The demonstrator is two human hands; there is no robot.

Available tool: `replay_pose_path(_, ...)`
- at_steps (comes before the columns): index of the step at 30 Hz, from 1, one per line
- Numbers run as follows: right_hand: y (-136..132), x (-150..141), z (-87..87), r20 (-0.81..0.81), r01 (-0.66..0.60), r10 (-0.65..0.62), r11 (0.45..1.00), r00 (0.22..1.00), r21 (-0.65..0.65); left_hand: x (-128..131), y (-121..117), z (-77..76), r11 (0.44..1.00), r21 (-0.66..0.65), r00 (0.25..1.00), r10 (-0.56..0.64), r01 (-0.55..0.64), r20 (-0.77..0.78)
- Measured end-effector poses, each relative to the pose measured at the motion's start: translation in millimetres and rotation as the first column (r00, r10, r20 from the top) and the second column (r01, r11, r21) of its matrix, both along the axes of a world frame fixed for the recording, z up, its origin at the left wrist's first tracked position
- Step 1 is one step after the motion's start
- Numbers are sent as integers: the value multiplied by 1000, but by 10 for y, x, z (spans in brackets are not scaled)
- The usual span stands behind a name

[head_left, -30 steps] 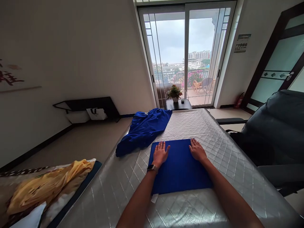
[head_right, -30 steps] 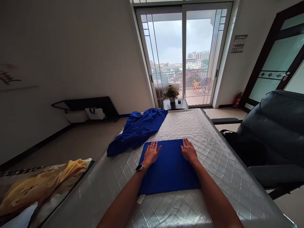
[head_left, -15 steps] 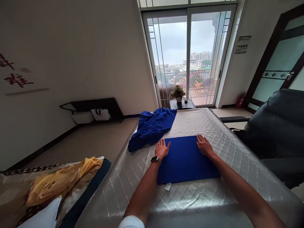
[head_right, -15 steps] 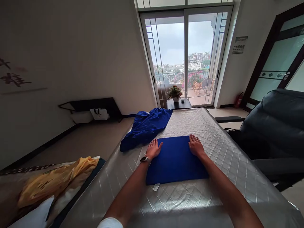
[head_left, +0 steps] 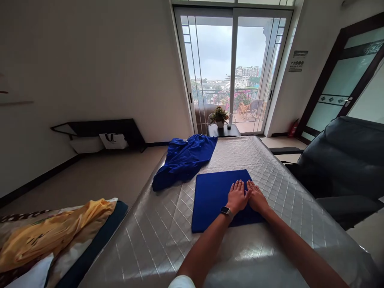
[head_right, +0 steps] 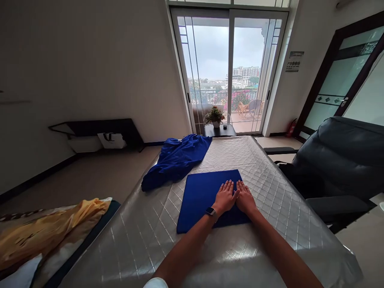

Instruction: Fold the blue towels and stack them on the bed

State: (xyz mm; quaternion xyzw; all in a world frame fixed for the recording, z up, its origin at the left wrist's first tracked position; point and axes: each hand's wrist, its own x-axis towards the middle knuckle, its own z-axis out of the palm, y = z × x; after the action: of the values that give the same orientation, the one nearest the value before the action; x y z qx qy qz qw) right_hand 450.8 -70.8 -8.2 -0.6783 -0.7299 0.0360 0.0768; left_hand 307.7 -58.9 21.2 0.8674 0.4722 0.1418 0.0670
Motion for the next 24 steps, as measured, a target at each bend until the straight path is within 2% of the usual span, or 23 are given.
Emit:
replay_pose_path(2,-3,-10,26,-3,21,-21,1000,1000,-1,-102,4,-16,1000,-9,1000,19,-19,8)
replay_pose_path(4,-10,-26,49,-7,37,-37,999,999,-7,-317,28,-8,999,-8,999,54,-54,4)
replay_pose_path(8,-25,-53,82,-21,55,-55,998,998,-12,-960,74,24,981,-22,979,192,-194,-64)
replay_pose_path(11,-22,-60,90,-27,54,-55,998,998,-21,-1523,72,-8,951,-7,944,306,-309,-124)
replay_pose_path(14,-12,-61,96,-21,52,-52,998,998,-21,-2013,49,-65,931,6,919,361,-364,-156)
replay_pose_path(16,-19,-56,114,-15,47,-48,999,999,-20,-2216,37,-66,922,-3,911,383,-388,-155)
replay_pose_path(18,-58,-42,147,-15,35,-35,999,999,-16,-2264,26,-19,911,12,903,410,-412,-126)
replay_pose_path(20,-138,-21,182,-27,14,-14,1000,1000,-18,-2134,-1,70,918,40,914,398,-396,-82)
replay_pose_path(22,-255,0,196,-42,-14,13,1000,999,-24,-1834,-63,172,951,54,950,308,-305,-48)
replay_pose_path(24,-387,12,167,-48,-36,35,999,998,-30,-1414,-168,250,984,52,985,170,-169,-23)
